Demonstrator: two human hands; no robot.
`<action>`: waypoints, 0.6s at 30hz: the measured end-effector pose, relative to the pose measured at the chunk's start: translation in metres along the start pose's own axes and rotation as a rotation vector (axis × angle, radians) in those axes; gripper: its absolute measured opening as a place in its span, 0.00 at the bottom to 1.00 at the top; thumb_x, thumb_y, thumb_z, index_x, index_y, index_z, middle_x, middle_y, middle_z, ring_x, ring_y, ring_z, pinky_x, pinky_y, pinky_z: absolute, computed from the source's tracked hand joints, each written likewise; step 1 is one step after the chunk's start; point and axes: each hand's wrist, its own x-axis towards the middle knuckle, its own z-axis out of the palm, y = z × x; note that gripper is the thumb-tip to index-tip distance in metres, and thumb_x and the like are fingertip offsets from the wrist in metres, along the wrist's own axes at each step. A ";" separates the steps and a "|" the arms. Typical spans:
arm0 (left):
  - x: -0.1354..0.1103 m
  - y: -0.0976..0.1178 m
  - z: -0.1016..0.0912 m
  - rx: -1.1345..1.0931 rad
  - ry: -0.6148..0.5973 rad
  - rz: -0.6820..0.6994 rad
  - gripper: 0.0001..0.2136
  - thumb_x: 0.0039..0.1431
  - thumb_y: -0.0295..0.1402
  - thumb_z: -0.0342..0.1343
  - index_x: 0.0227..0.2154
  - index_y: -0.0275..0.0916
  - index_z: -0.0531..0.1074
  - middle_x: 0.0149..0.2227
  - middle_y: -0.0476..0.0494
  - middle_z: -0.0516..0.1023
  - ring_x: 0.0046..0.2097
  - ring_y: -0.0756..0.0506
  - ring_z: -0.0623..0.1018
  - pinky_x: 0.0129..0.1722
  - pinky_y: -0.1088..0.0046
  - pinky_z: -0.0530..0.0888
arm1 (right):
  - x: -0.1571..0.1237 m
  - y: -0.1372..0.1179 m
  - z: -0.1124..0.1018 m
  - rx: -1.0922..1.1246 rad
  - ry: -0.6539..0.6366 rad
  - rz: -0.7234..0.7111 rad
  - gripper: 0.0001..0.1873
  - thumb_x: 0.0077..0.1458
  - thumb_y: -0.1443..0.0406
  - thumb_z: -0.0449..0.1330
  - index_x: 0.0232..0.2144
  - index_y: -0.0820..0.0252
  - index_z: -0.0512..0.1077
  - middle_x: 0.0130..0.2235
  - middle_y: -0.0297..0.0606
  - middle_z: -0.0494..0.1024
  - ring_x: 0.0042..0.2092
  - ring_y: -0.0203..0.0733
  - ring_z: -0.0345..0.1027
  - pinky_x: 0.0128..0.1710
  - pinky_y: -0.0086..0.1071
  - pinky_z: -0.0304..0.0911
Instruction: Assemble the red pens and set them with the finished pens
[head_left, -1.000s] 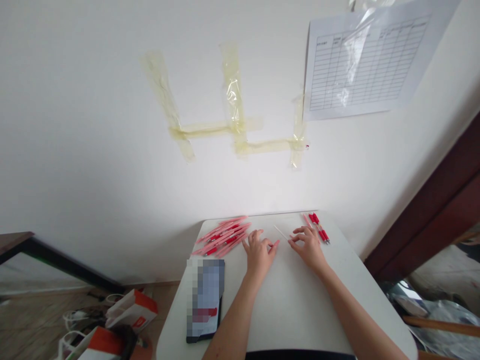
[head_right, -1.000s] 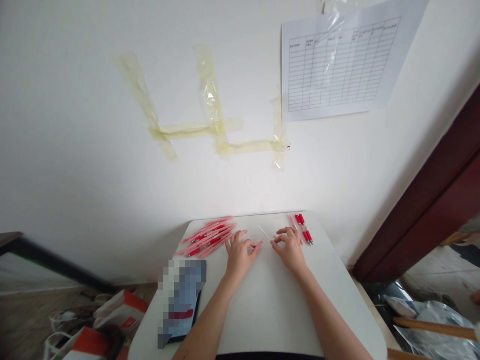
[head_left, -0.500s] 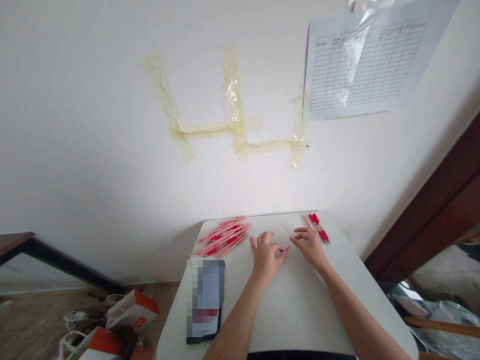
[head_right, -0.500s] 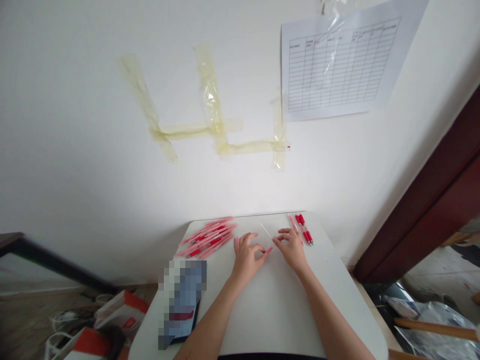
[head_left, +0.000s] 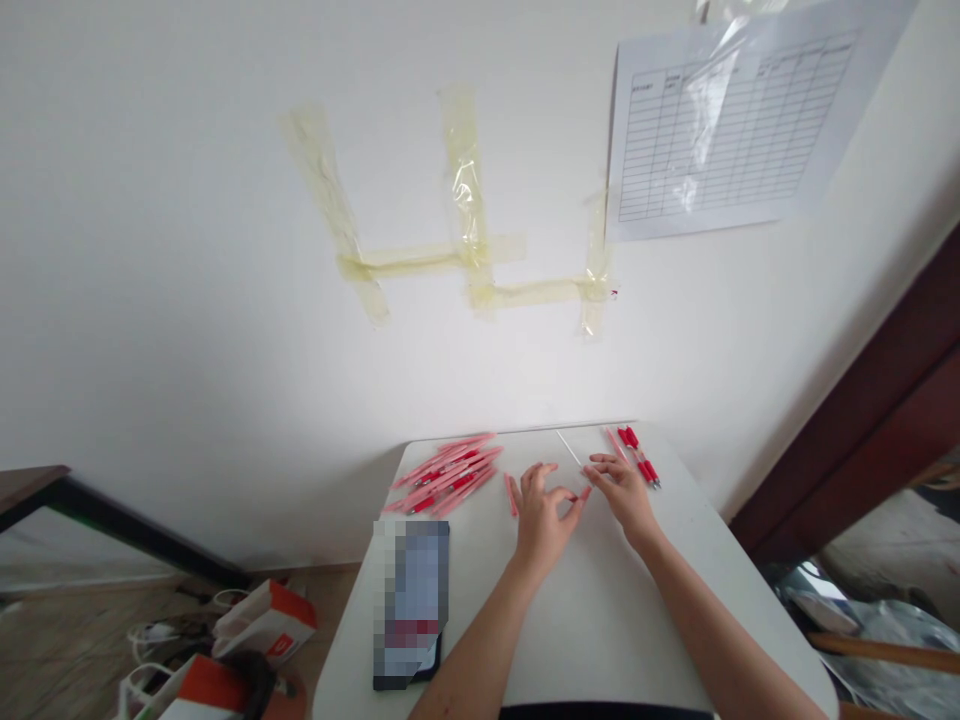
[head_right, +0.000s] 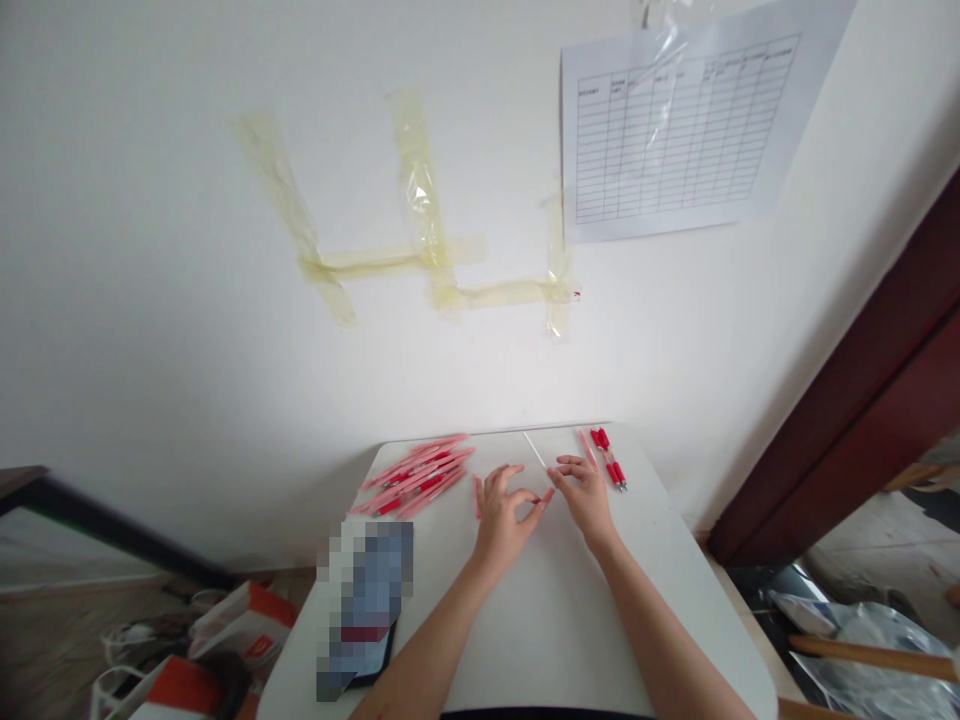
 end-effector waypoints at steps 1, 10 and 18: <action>0.000 0.000 0.000 -0.007 0.000 -0.004 0.06 0.60 0.39 0.61 0.29 0.48 0.80 0.57 0.44 0.73 0.62 0.38 0.67 0.68 0.35 0.46 | 0.000 -0.001 0.001 0.024 0.003 0.010 0.21 0.49 0.45 0.66 0.28 0.56 0.82 0.49 0.47 0.79 0.51 0.54 0.73 0.55 0.48 0.62; 0.001 -0.002 0.002 -0.086 0.027 -0.004 0.04 0.58 0.36 0.63 0.29 0.48 0.81 0.57 0.47 0.74 0.63 0.38 0.65 0.66 0.44 0.58 | -0.004 -0.008 0.006 0.155 0.021 0.061 0.23 0.46 0.43 0.67 0.25 0.57 0.80 0.47 0.48 0.79 0.52 0.54 0.72 0.57 0.48 0.61; 0.001 -0.001 0.004 -0.118 0.043 -0.031 0.04 0.57 0.36 0.64 0.28 0.47 0.81 0.56 0.46 0.75 0.64 0.38 0.65 0.66 0.44 0.58 | -0.008 -0.015 0.009 0.219 0.035 0.090 0.25 0.45 0.42 0.67 0.25 0.57 0.78 0.48 0.48 0.80 0.54 0.54 0.71 0.55 0.45 0.64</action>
